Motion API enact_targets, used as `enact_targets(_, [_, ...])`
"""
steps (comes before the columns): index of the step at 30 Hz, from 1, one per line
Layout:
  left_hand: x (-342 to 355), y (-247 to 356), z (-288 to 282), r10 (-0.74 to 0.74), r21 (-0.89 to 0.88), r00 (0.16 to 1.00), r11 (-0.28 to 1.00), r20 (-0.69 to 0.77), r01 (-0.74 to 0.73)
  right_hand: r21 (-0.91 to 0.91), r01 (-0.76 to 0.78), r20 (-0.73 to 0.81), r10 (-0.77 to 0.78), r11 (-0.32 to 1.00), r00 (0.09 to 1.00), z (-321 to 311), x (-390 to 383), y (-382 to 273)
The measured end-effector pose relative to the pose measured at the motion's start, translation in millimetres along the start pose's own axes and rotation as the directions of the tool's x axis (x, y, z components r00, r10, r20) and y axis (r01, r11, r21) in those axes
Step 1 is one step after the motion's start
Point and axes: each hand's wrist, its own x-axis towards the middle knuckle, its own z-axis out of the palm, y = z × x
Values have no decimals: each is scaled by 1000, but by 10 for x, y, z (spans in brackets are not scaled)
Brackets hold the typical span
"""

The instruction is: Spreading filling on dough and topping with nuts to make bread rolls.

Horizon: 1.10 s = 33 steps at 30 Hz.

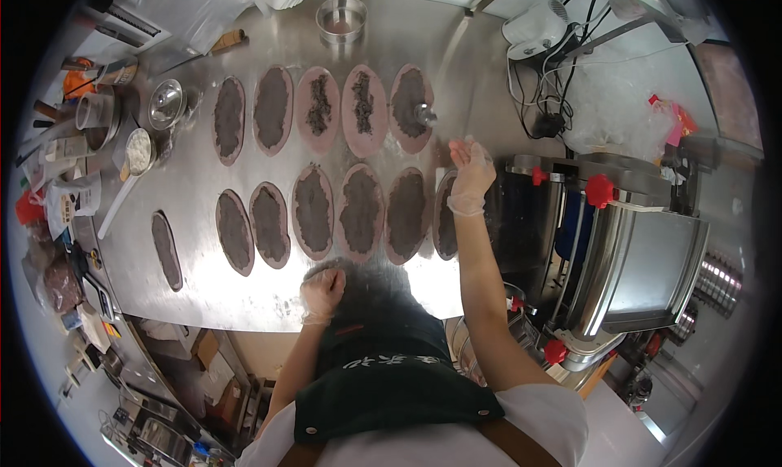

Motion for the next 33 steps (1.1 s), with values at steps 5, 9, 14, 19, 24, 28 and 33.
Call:
enact_targets(5, [20,21,-8,12,-5,1000,1000,6,-12,88,-83,-36,86,993,996,-136,-243,255])
enact_targets(9, [14,26,-1,3,-32,1000,999,-4,-3,94,-82,-27,85,992,996,-157,-291,276])
enact_targets(14, [-2,2,-2,1,-11,1000,1000,-4,-1,37,-40,13,40,998,999,-189,-342,217])
enact_targets(19, [1,18,4,-22,-8,999,1000,38,22,0,77,106,-77,997,991,-40,-104,113])
enact_targets(24, [-1,13,1,9,8,1000,1000,2,-9,-13,84,135,-82,996,987,9,-116,91])
enact_targets(28, [-7,21,-8,-7,8,1000,1000,24,6,-25,104,150,-99,994,984,109,-66,58])
enact_targets(33, [6,2,-3,19,6,1000,1000,2,-19,-27,112,96,-109,993,989,-26,29,-42])
